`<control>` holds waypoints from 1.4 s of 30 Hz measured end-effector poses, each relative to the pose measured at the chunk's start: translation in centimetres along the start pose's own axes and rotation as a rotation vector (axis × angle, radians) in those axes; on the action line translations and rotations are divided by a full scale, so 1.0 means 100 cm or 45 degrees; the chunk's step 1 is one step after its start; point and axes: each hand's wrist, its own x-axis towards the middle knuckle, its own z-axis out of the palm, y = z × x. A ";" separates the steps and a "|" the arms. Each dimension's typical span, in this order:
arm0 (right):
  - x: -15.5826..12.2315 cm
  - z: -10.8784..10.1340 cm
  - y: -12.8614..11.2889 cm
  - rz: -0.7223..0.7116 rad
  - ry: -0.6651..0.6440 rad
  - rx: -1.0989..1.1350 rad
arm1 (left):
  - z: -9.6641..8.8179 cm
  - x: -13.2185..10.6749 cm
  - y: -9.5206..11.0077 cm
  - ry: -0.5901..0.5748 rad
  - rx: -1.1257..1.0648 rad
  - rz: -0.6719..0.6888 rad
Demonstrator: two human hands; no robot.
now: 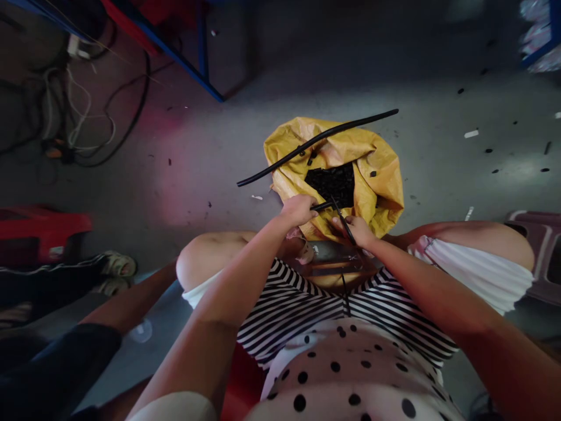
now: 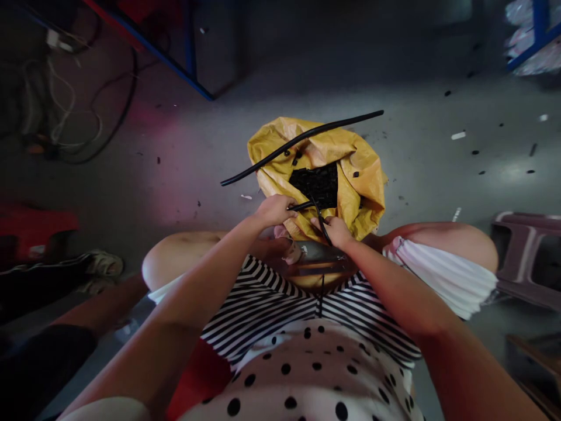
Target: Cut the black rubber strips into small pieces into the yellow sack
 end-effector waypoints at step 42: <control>-0.001 0.000 0.005 0.006 0.091 -0.111 | 0.002 0.002 -0.011 -0.092 0.004 -0.018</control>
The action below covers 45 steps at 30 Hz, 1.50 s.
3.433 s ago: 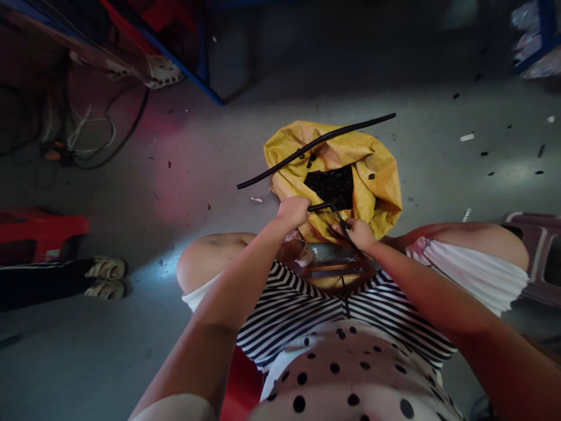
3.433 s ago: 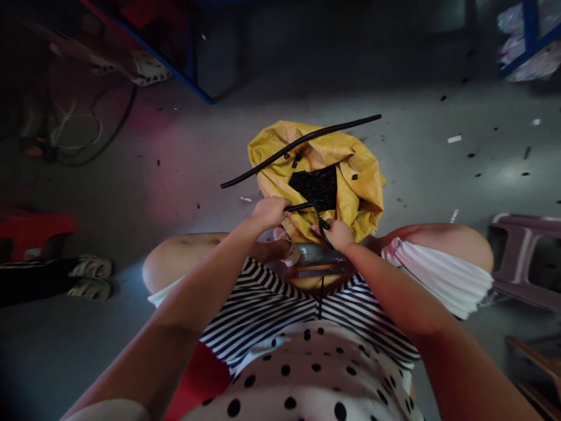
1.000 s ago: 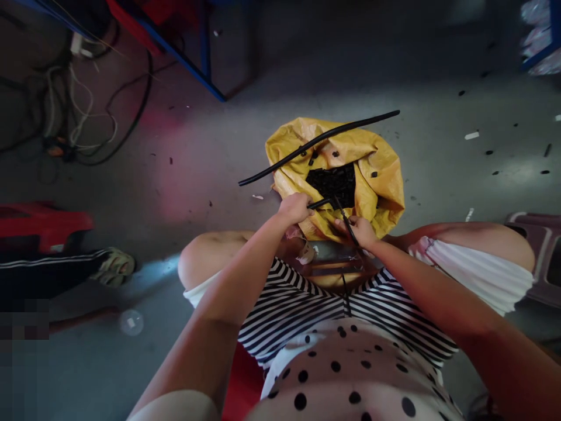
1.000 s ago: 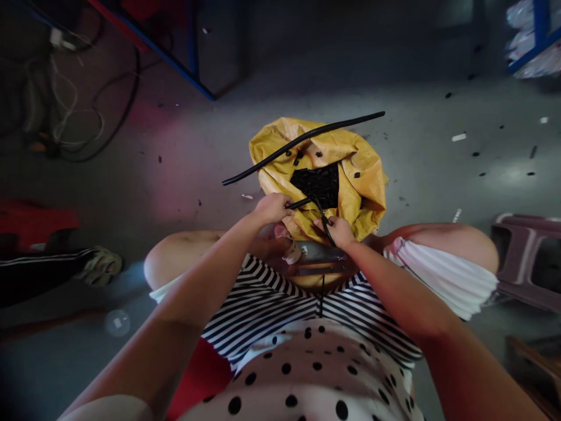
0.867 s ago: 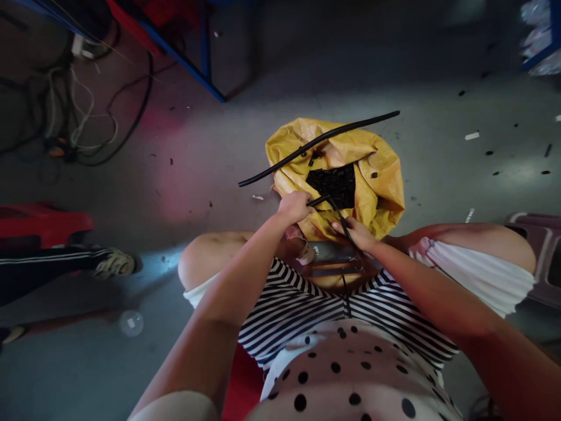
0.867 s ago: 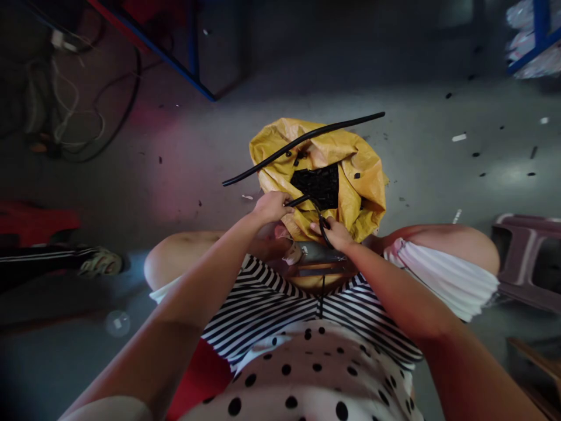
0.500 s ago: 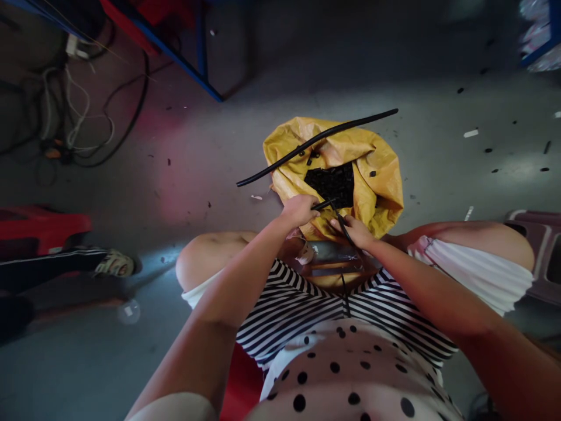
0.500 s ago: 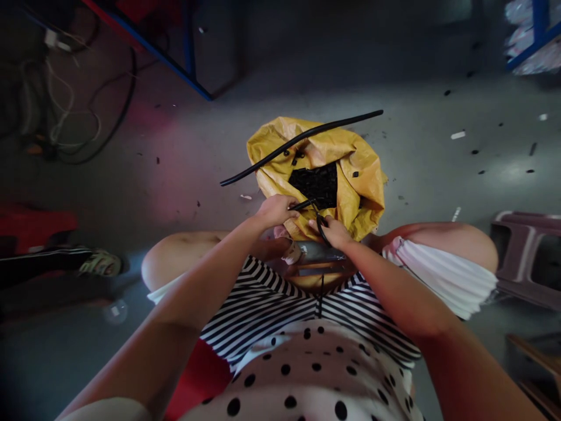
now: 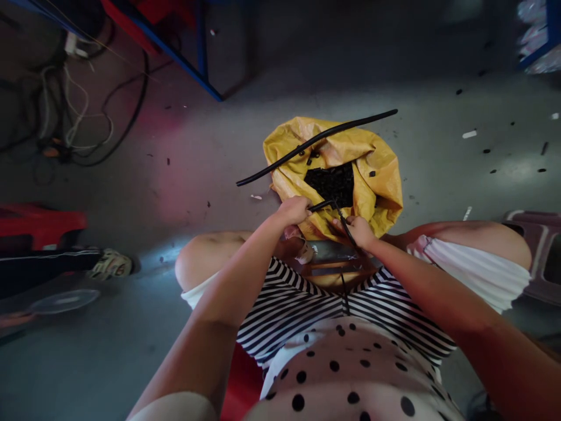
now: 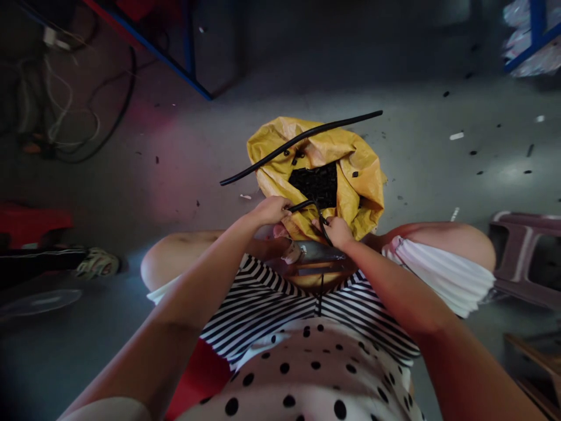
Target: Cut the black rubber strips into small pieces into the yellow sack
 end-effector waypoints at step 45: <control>-0.002 -0.001 -0.006 -0.010 -0.051 -0.143 | -0.001 -0.003 0.010 0.005 0.048 0.059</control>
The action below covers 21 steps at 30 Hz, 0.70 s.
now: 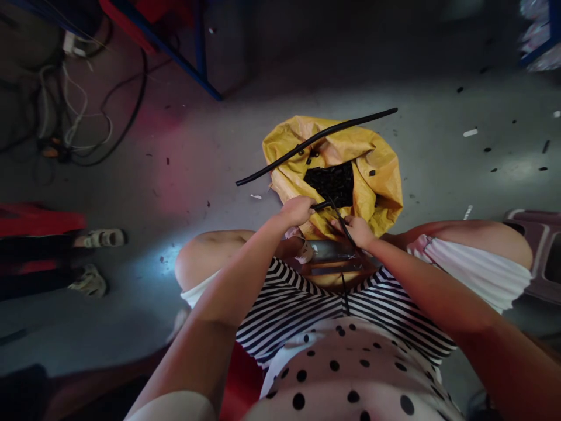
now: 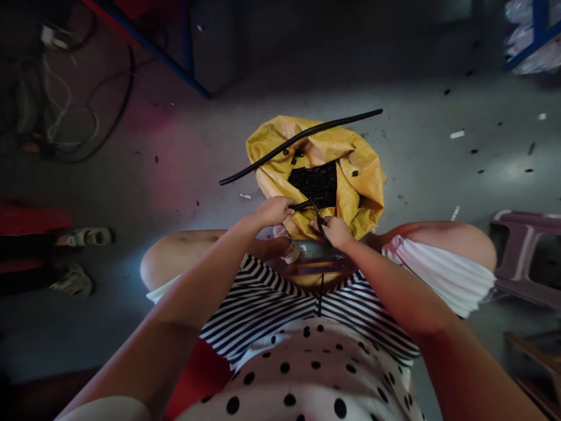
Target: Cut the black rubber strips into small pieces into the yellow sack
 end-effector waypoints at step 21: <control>-0.001 -0.002 0.000 -0.052 -0.152 0.089 | -0.001 -0.002 0.005 0.136 -0.155 0.052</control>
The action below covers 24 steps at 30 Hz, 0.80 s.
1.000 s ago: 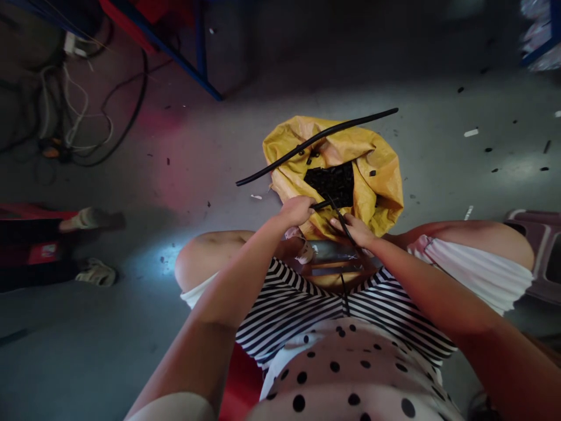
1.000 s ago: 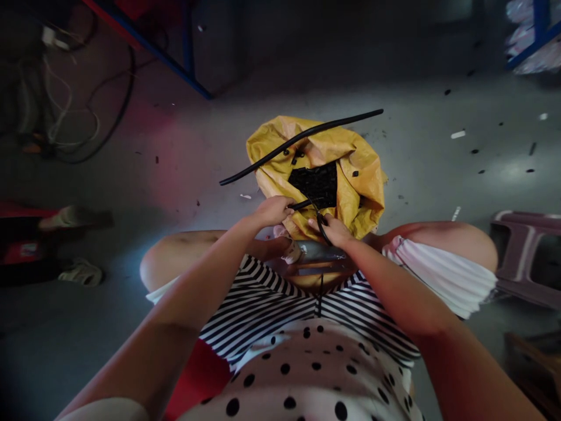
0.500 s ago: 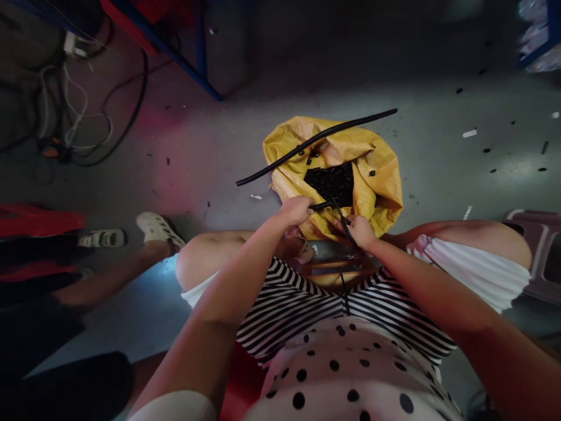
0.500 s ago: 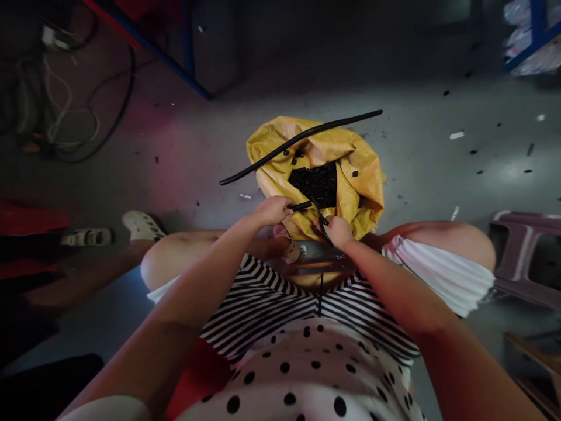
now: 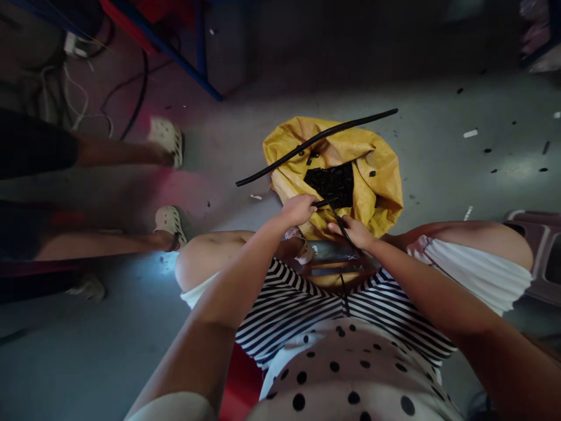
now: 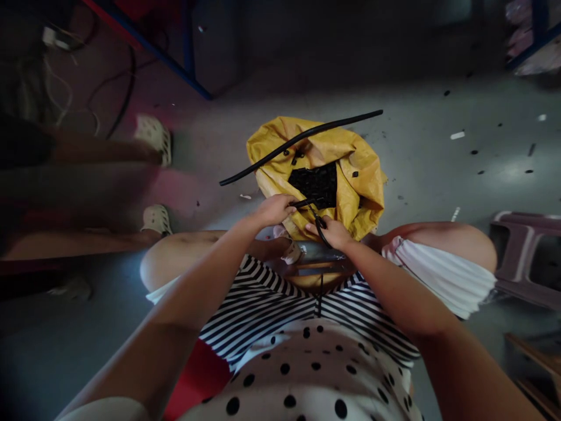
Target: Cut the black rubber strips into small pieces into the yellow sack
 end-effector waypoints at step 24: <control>-0.002 0.003 0.005 0.001 0.098 0.042 | -0.002 0.005 -0.007 0.092 -0.217 -0.199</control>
